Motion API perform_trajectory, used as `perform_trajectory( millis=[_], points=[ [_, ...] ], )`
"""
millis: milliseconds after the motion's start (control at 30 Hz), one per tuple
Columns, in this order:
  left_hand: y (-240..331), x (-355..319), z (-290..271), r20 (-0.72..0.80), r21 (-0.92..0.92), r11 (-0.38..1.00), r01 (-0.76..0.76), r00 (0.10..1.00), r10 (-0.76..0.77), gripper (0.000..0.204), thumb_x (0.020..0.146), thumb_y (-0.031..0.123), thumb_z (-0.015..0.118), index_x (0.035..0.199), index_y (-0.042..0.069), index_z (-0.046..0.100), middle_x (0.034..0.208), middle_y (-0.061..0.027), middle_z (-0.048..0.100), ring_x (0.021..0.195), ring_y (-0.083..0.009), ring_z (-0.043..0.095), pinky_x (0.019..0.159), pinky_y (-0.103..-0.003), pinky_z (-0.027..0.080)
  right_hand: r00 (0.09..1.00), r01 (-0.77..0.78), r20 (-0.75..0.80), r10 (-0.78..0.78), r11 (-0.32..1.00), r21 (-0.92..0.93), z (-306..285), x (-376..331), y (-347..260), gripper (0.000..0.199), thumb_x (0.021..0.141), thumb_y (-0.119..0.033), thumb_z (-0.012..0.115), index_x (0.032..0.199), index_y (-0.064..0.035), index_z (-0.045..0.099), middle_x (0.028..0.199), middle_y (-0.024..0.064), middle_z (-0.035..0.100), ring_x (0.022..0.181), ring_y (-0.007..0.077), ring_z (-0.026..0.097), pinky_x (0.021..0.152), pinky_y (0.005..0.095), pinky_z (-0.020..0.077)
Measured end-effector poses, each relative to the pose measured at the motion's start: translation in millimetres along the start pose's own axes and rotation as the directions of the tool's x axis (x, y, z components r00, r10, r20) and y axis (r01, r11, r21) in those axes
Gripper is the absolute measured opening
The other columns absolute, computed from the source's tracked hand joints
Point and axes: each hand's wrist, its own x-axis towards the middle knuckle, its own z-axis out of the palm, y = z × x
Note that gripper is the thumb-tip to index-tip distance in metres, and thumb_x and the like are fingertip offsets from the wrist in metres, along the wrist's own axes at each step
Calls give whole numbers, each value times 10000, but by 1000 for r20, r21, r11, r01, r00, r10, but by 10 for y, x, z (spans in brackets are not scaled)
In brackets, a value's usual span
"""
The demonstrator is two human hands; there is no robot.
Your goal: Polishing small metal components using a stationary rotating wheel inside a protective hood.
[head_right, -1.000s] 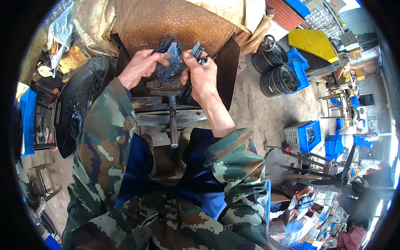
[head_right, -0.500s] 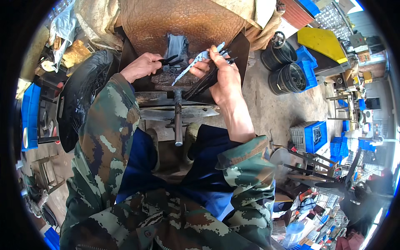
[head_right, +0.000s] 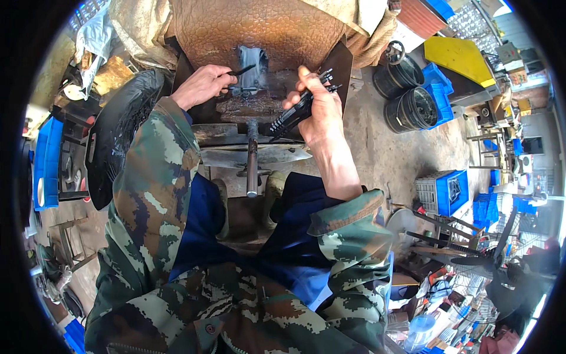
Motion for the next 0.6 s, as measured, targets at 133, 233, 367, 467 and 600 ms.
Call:
perform_trajectory(
  millis=[133,233,367,467,600],
  points=[
    [-42,10,-104,-15,-41,994,101,995,-101,306,954,272,541,964,-14,648,791,-14,584,751,-109,548,684,-283,481,996,69,78,-52,969,-237,95,-194,81,65,870,-21,640,906,-24,587,727,66,578,455,154,504,435,335,437],
    [-243,32,-169,-35,-68,987,146,988,-148,276,949,270,550,992,18,653,832,-9,605,775,-103,563,691,-276,486,989,108,146,-35,843,-528,255,-402,193,68,850,-32,655,913,-26,630,732,55,627,433,114,510,410,279,406],
    [-475,100,-37,-148,92,993,-80,985,94,245,955,247,533,934,41,664,780,-24,627,721,-110,600,641,-277,503,955,274,293,42,246,-930,-39,-553,345,198,777,1,648,970,-38,669,861,100,688,721,186,678,651,304,526],
    [-106,2,91,-293,116,971,207,942,-165,318,884,318,500,929,55,673,817,-143,696,838,-302,684,774,-397,522,770,627,635,58,111,-771,-306,-650,445,329,706,53,631,1023,-30,654,1129,139,671,1084,297,639,906,356,510],
    [-172,-174,-103,-350,130,942,311,903,-249,360,888,334,489,1036,73,688,990,-194,699,991,-376,654,906,-445,493,683,722,721,117,44,-691,-116,-722,565,406,666,106,616,1044,-39,651,1222,119,647,1154,332,600,953,389,498]
  ],
)
